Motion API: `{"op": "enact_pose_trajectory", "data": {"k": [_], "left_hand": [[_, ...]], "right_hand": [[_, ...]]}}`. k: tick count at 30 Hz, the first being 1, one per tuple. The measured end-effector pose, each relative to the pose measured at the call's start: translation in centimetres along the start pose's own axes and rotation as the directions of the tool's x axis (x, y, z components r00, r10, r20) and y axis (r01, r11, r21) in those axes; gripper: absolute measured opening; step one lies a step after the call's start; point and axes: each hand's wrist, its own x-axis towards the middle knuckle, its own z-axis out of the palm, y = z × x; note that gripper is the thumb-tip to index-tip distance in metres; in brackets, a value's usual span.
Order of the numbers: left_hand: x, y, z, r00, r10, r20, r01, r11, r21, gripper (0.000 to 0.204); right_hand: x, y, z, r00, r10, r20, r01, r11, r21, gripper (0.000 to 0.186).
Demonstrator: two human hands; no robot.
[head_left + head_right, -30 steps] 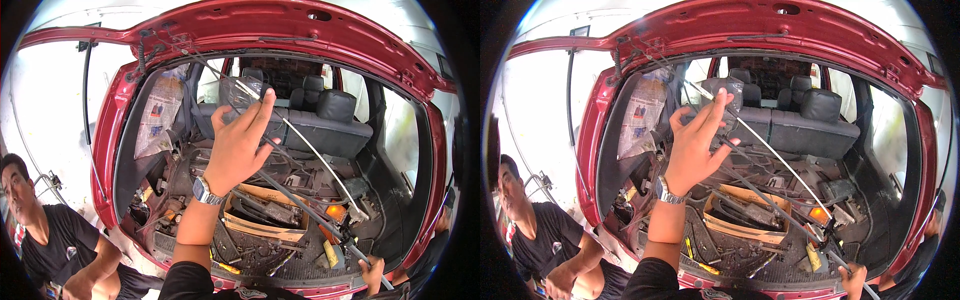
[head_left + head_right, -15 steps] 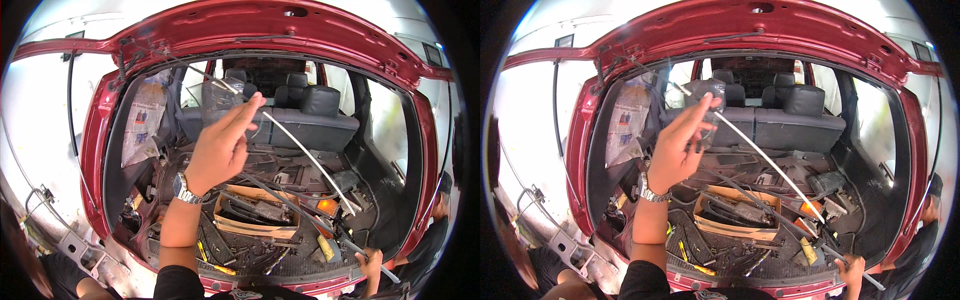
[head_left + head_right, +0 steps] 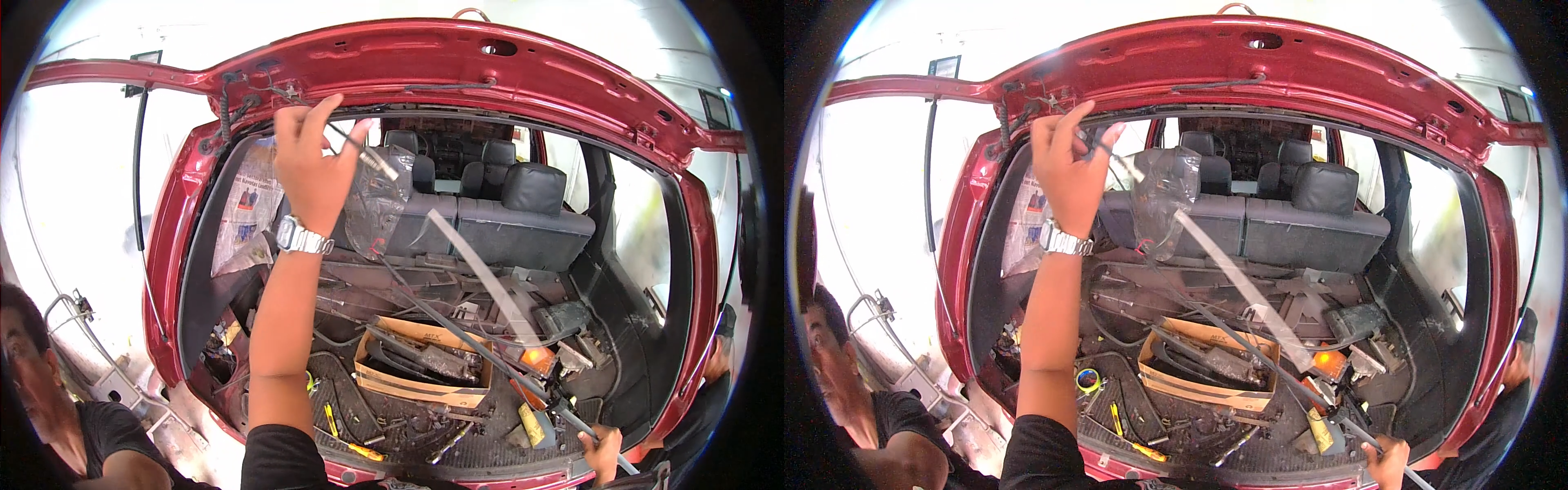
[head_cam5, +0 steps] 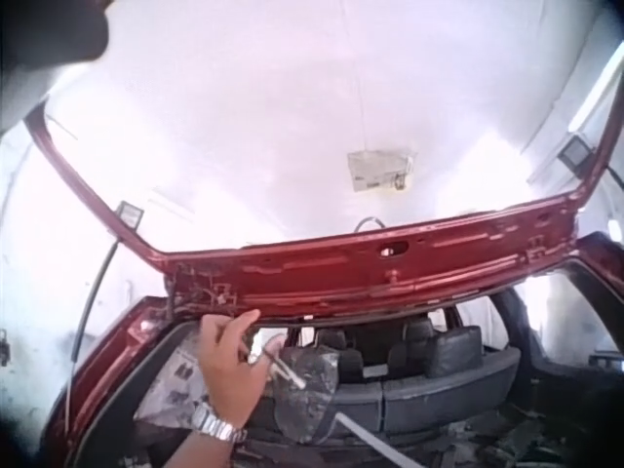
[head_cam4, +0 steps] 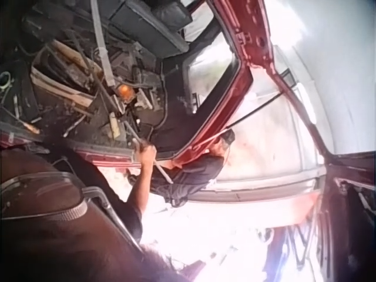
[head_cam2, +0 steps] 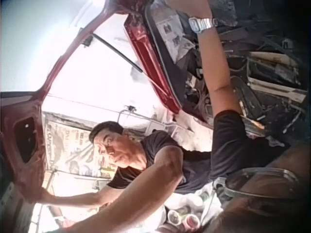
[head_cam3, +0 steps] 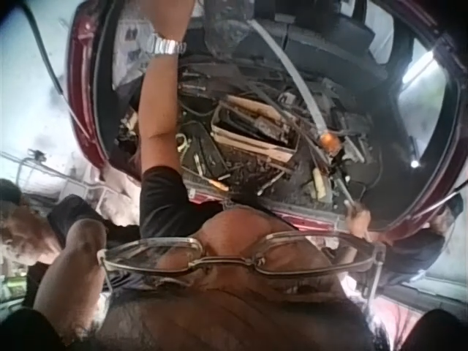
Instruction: Installing and snapping into place the interior plastic trim panels on the rear hatch of an SUV.
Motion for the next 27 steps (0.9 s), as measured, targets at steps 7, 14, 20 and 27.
{"op": "enact_pose_trajectory", "data": {"k": [7,14,20,27], "left_hand": [[0.9,-4.9,0.0,0.987,0.149,0.063,-0.128,0.957,-0.262,0.051],[2.5,-8.0,-1.5,1.000,-0.003,-0.027,0.000,0.995,-0.103,0.043],[2.2,-9.7,-2.6,0.980,0.112,0.166,-0.101,0.992,-0.070,0.030],[3.7,-9.7,-0.6,0.861,0.182,0.474,-0.166,0.983,-0.077,0.027]], "right_hand": [[1.2,0.2,0.2,0.999,-0.038,0.018,0.039,0.997,-0.062,0.045],[2.4,0.4,0.4,0.980,-0.044,0.196,0.049,0.999,-0.018,0.027],[2.4,-0.3,1.1,0.989,-0.089,0.117,0.092,0.996,-0.017,0.033],[1.9,0.3,1.8,1.000,-0.018,0.010,0.018,0.999,0.034,0.049]]}}
